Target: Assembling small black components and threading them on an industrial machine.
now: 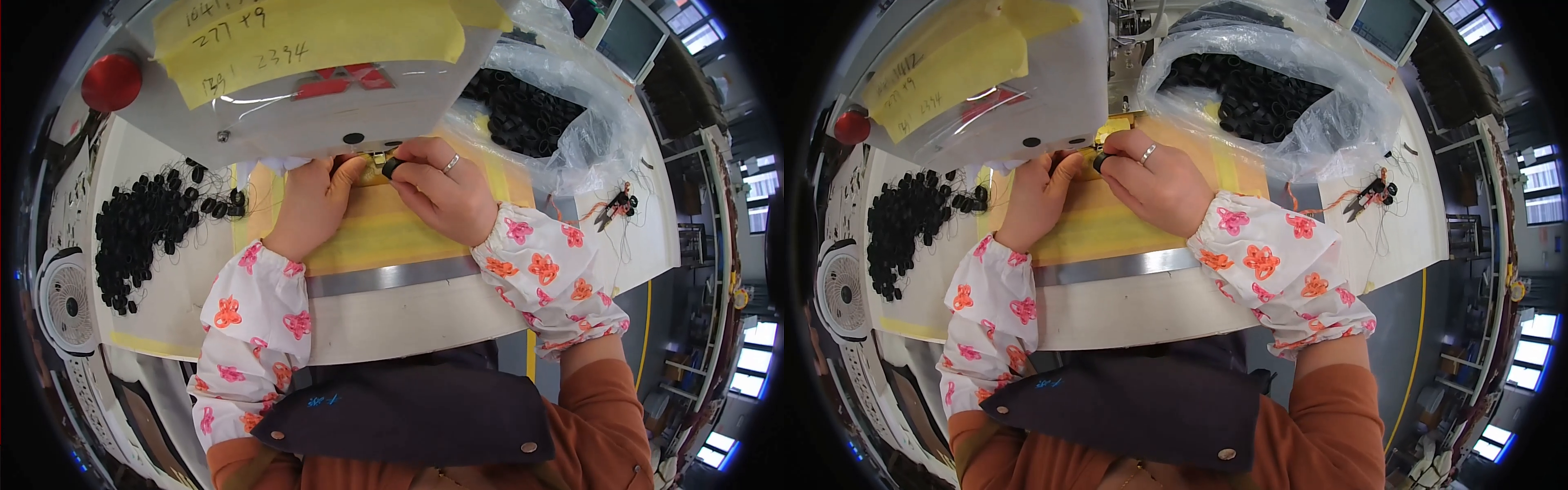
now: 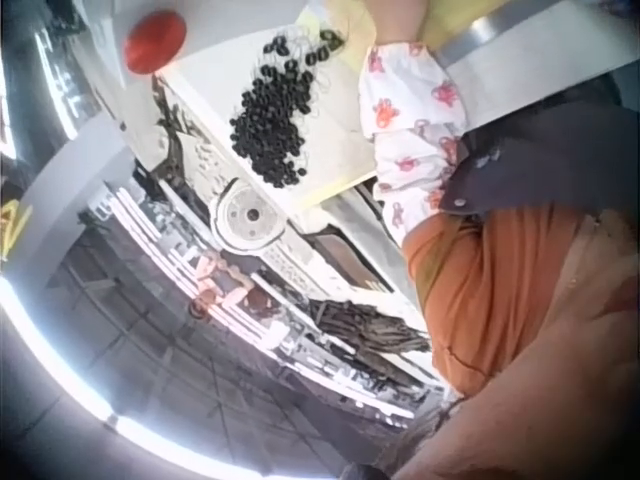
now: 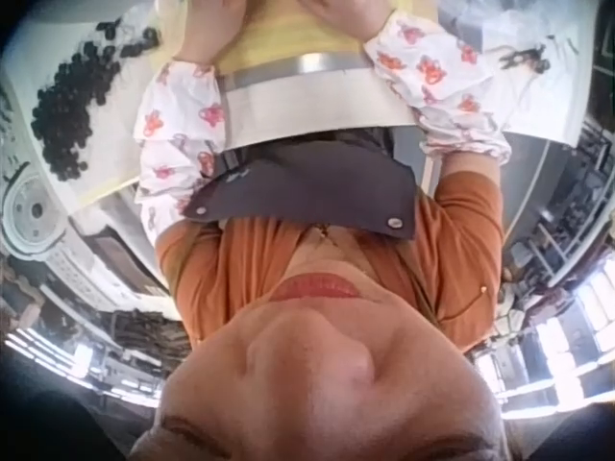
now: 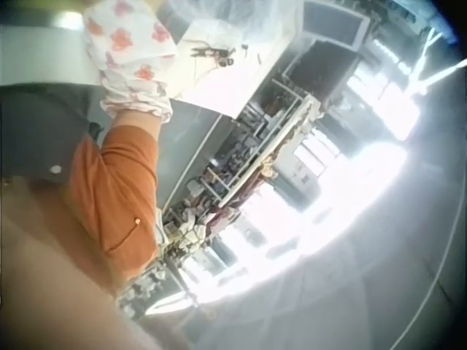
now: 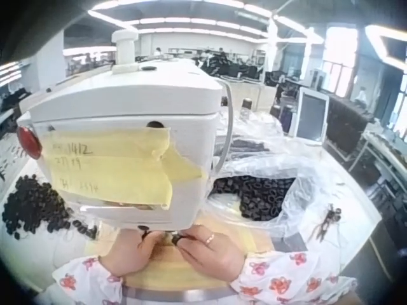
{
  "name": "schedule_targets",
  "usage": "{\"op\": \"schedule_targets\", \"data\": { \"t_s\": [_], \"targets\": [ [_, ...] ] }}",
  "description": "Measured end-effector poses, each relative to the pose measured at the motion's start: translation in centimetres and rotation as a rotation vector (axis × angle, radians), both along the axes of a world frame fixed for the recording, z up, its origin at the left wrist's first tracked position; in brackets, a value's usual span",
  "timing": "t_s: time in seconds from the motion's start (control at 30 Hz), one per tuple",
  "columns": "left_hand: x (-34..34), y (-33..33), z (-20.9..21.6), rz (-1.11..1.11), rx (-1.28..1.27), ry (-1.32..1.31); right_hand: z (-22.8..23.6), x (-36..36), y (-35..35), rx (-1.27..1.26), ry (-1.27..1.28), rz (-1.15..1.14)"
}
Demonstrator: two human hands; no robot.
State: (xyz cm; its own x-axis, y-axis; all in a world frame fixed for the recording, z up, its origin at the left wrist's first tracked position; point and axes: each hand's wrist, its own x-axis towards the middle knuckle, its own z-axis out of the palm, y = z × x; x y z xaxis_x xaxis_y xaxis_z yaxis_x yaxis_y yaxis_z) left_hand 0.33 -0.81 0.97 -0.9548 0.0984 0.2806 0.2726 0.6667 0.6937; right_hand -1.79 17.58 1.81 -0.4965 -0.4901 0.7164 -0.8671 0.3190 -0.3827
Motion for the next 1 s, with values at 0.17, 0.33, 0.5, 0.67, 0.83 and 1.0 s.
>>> {"op": "schedule_targets", "data": {
  "t_s": [0.17, 0.33, 0.5, 0.67, 0.83, 1.0],
  "targets": [
    [0.8, 0.4, 0.6, 0.011, 0.417, -0.200, -0.2, 0.7, 0.0, 0.028, 0.087, -0.009],
    [1.0, 0.4, 1.6, -0.106, 0.440, -0.315, -0.3, 0.7, -0.1, 0.088, 0.108, 0.014],
    [0.7, -0.5, 1.7, -0.288, 0.509, -0.394, -0.6, 1.1, -0.2, 0.091, 0.044, 0.042],
    [0.6, -1.1, 2.0, -0.356, 0.558, -0.524, -0.2, 1.4, -0.3, -0.119, -0.284, 0.098],
    [0.3, -1.2, 2.0, -0.380, 0.527, -0.534, 0.0, 1.8, -0.1, -0.205, -0.575, 0.139],
    [0.8, -0.3, 1.9, -0.285, 0.335, -0.524, -0.1, 1.7, -0.1, 0.039, -0.208, 0.071]
  ]
}}
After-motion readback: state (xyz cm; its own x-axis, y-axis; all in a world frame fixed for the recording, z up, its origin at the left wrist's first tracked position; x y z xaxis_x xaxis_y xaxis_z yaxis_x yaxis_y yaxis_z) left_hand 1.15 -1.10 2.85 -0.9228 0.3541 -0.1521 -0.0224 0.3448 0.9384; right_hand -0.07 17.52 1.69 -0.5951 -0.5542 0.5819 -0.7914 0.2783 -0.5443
